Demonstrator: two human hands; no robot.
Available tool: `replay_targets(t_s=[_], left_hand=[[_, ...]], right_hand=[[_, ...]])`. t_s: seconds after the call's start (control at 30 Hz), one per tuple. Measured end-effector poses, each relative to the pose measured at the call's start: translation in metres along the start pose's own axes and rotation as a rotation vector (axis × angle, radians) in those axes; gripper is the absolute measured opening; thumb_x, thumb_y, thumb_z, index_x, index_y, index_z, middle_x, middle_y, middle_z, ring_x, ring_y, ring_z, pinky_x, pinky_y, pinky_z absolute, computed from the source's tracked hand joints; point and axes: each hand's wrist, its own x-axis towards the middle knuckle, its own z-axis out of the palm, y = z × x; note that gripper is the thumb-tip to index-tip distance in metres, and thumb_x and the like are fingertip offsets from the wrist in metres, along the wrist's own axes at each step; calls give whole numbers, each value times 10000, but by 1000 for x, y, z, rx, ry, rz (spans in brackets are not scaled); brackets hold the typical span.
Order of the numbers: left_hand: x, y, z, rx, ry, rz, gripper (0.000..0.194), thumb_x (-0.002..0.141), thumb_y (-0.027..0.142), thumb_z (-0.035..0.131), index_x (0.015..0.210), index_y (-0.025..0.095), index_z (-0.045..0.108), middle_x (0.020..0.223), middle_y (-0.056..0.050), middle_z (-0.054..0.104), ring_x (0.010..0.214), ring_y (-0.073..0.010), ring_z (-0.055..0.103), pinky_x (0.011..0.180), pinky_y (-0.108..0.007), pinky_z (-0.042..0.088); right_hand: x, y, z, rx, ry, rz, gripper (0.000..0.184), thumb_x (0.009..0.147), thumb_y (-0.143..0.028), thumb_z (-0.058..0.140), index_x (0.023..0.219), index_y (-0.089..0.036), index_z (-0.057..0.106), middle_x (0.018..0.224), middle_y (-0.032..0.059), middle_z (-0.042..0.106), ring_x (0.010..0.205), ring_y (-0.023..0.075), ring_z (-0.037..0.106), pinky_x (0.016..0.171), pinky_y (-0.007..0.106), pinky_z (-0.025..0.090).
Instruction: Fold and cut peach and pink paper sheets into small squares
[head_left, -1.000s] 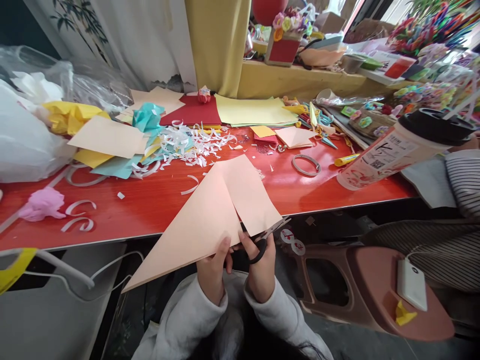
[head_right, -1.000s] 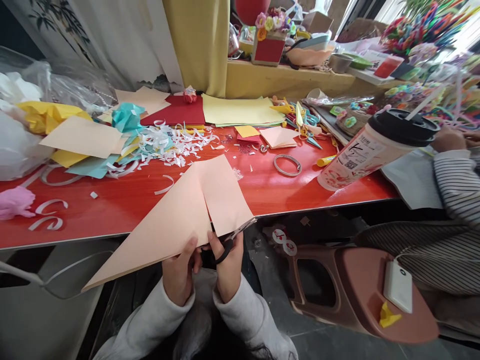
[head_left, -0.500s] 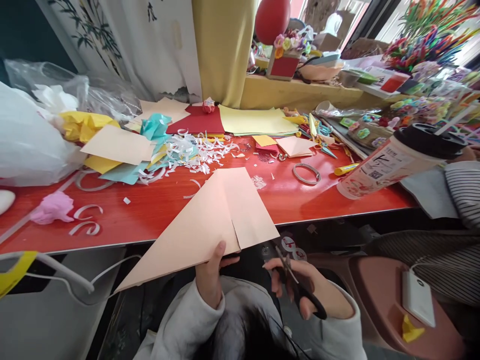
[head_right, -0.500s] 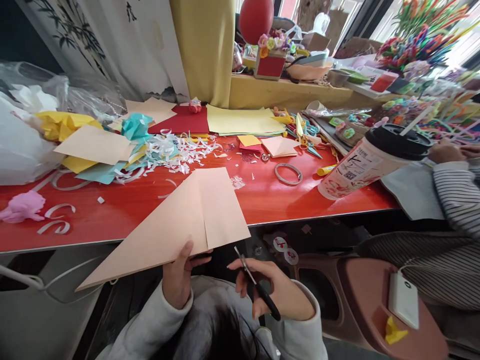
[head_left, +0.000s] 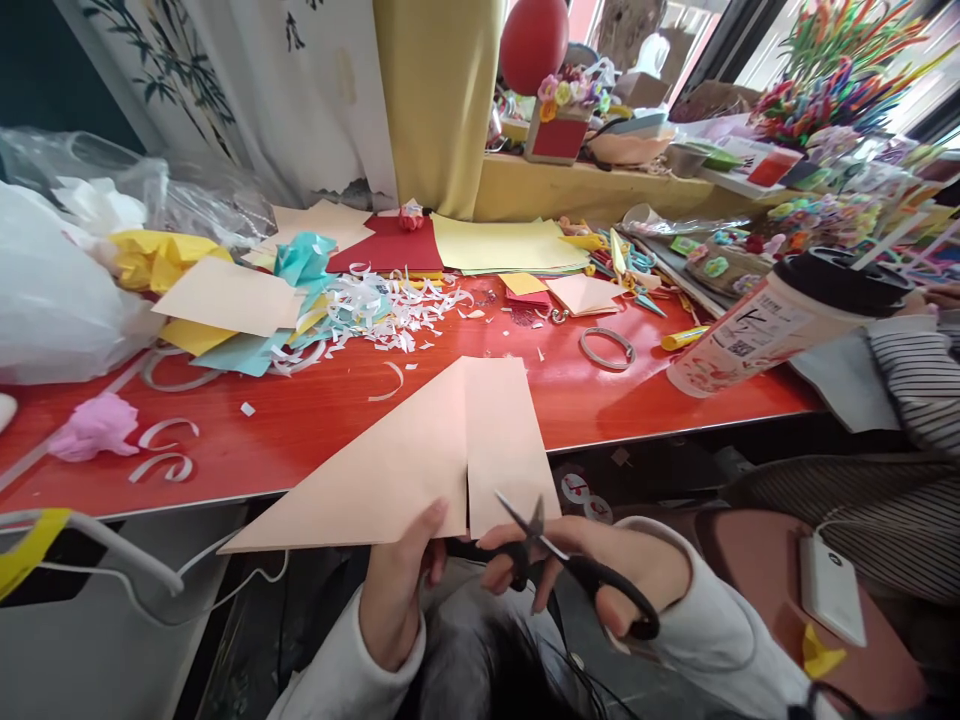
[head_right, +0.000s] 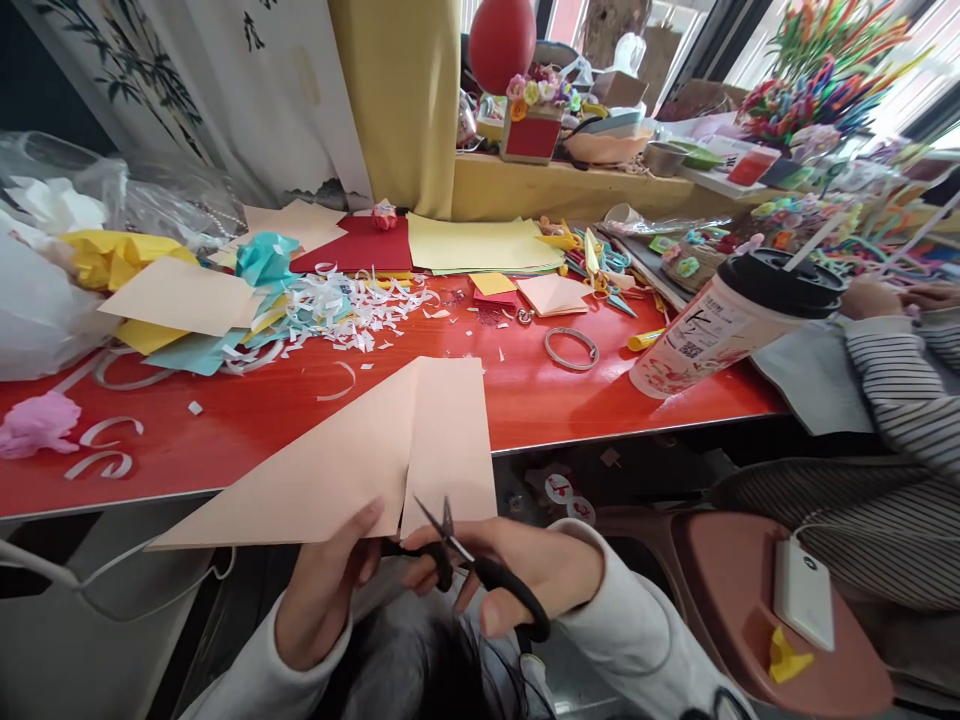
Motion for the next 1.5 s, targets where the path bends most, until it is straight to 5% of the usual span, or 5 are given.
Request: replay_targets(t_s=[0.2, 0.5, 1.0, 1.3, 1.5], left_hand=[[-13, 12, -7, 57, -86, -89, 322, 752, 372, 595, 544, 138, 522, 404, 10, 513, 344, -47, 363, 349, -174, 241], [-28, -14, 1, 148, -83, -72, 510, 775, 490, 524, 382, 165, 501, 343, -4, 460, 321, -66, 347, 350, -225, 226], [-25, -48, 4, 269, -19, 34, 566, 787, 515, 518, 336, 216, 349, 317, 18, 302, 326, -88, 289, 374, -292, 208], [-36, -44, 6, 419, 40, 155, 554, 780, 528, 516, 347, 239, 327, 341, 26, 314, 343, -103, 318, 406, -298, 298], [-33, -50, 5, 281, 67, 139, 501, 742, 546, 567, 402, 237, 366, 337, 42, 285, 323, -88, 253, 357, -300, 163]], right_hand=[[20, 22, 12, 89, 99, 193, 889, 655, -691, 558, 1274, -84, 363, 1118, 176, 491, 1020, 211, 508, 721, 278, 496], [42, 21, 16, -14, 166, -10, 731, 714, -665, 516, 1167, -92, 503, 921, 91, 565, 743, 133, 537, 668, 298, 517], [54, 35, 13, 139, 636, -27, 534, 689, -530, 653, 1037, -126, 625, 824, 37, 607, 680, 129, 572, 605, 254, 499], [54, 32, 15, 42, 663, -7, 511, 710, -508, 640, 1023, -104, 642, 792, 36, 601, 626, 115, 530, 506, 216, 456], [56, 39, 20, -11, 770, -40, 397, 687, -437, 690, 892, -97, 671, 562, -35, 505, 448, 55, 413, 400, 182, 345]])
